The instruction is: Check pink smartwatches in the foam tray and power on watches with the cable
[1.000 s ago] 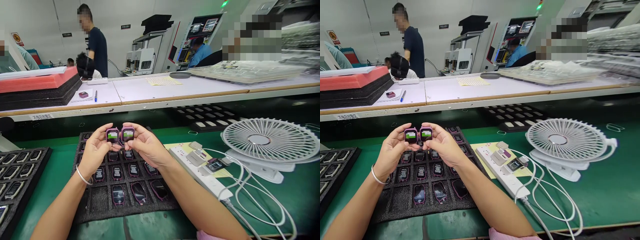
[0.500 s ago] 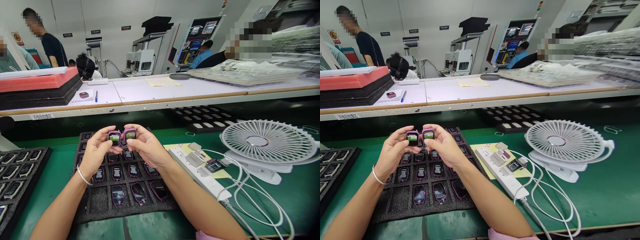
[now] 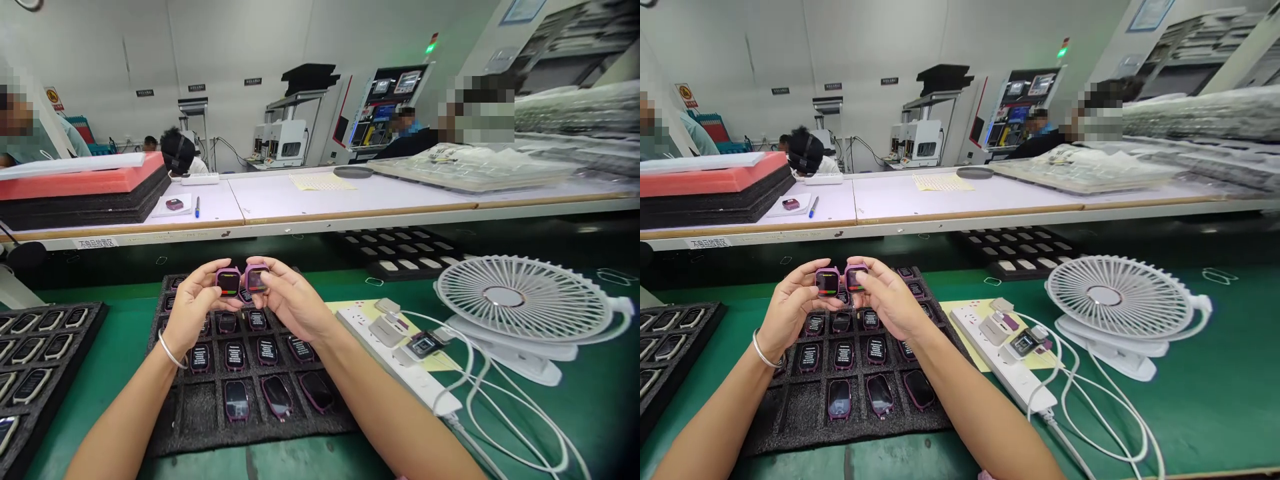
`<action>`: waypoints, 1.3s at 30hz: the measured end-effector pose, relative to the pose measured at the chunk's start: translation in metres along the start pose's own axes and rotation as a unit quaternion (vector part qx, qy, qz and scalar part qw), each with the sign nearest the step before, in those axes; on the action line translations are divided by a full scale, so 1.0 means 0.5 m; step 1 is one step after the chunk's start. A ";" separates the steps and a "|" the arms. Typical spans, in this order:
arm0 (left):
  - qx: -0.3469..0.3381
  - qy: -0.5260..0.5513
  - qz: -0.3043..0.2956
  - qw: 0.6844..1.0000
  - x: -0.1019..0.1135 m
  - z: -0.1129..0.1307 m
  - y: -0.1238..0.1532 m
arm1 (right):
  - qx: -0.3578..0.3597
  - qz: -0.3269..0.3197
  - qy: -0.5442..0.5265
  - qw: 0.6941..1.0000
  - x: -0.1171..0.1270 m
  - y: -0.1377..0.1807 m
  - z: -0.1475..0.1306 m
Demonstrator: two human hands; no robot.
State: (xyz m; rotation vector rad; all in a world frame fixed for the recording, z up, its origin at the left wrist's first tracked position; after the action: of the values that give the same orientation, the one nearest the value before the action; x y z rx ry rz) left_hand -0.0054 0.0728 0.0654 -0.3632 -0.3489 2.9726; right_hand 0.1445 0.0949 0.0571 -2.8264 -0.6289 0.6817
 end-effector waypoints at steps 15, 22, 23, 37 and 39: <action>-0.215 -0.052 -0.002 0.975 -0.016 0.232 -0.126 | 0.137 -0.121 0.064 0.981 -0.107 -0.180 -0.227; -0.288 -0.061 0.006 0.956 -0.033 0.289 -0.117 | 0.179 -0.163 0.114 0.963 -0.139 -0.157 -0.283; -0.293 -0.063 0.010 0.954 -0.035 0.293 -0.114 | 0.181 -0.165 0.116 0.963 -0.141 -0.153 -0.287; -0.267 -0.088 0.003 0.960 -0.037 0.251 -0.074 | 0.163 -0.156 0.101 0.969 -0.118 -0.106 -0.229; -0.249 -0.086 0.003 0.965 -0.032 0.230 -0.064 | 0.153 -0.148 0.093 0.973 -0.109 -0.096 -0.207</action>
State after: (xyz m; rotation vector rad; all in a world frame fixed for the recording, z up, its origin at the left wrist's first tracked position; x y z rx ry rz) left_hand -0.0159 0.0771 0.1851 -0.1470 -1.1237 2.8908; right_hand 0.1314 0.1077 0.1821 -2.4098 -0.8110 0.4135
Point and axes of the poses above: each hand's wrist, its own y-axis away from the middle knuckle, its own x-axis out of the back of the hand, z = x × y, the point moved 6 cm from there along -y, towards the middle knuckle, and after that the axes turned 1 degree about y, right-handed, at the moved point
